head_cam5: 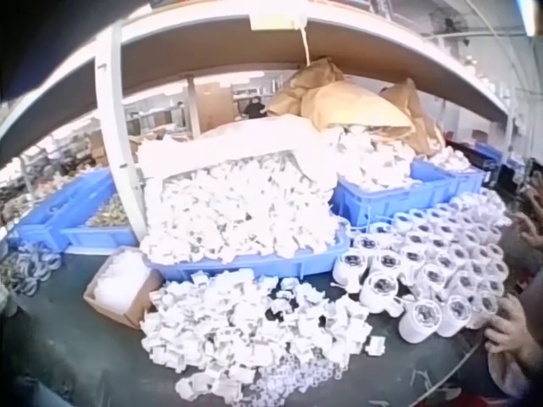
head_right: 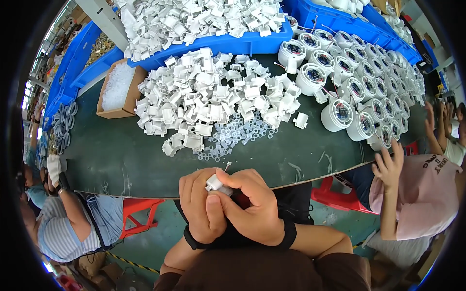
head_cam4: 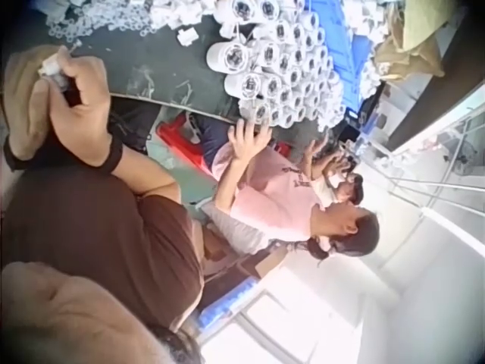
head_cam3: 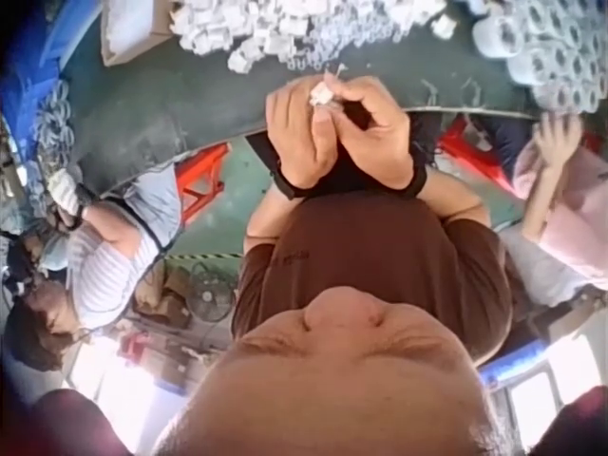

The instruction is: Assembling small plastic parts at a manufacturing workbench.

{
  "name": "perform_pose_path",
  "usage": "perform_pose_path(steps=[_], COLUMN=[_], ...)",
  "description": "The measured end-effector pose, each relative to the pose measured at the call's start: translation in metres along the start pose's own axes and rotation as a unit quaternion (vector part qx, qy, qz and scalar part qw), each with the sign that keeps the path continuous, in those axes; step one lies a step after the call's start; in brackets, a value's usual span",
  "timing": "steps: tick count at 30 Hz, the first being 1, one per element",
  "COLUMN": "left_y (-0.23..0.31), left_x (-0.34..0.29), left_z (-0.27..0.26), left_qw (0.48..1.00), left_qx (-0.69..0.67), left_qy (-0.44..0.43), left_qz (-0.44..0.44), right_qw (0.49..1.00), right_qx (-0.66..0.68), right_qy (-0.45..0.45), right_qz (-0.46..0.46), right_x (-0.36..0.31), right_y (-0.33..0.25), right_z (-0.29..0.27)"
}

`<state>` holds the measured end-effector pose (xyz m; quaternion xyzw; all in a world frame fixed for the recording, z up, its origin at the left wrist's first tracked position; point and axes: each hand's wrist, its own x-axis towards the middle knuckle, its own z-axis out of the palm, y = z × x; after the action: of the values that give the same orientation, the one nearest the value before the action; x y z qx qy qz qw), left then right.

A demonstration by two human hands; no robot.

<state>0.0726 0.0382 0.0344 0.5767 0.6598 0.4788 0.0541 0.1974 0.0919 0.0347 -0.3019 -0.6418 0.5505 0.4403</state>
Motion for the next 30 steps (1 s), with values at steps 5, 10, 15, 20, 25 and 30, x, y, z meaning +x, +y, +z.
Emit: perform_pose_path(steps=[5, 10, 15, 20, 25, 30], left_y=[-0.005, -0.012, -0.011, -0.012, -0.012, -0.008], left_x=[-0.005, -0.003, 0.002, -0.007, 0.0, 0.007], left_z=[-0.009, -0.034, -0.036, -0.029, -0.029, -0.025], left_qw=[1.0, 0.999, 0.998, 0.999, 0.999, 0.997], left_qx=[-0.015, 0.035, 0.043, 0.009, 0.036, 0.063], left_qy=[0.001, -0.022, -0.045, 0.026, -0.01, -0.045], left_qz=[0.007, -0.008, -0.019, -0.036, 0.0, 0.021], right_qw=[0.993, 0.98, 0.883, 0.878, 0.899, 0.913], right_qx=[-0.04, -0.183, -0.417, -0.424, -0.39, -0.366], right_qy=[-0.108, -0.078, -0.098, -0.112, -0.093, -0.092], right_qz=[-0.025, -0.01, -0.191, -0.193, -0.177, -0.158], right_x=[0.006, 0.028, 0.061, 0.065, 0.061, 0.06], right_y=[-0.006, -0.015, -0.001, 0.014, 0.015, 0.013], right_z=[-0.018, -0.031, -0.031, -0.023, -0.03, -0.033])
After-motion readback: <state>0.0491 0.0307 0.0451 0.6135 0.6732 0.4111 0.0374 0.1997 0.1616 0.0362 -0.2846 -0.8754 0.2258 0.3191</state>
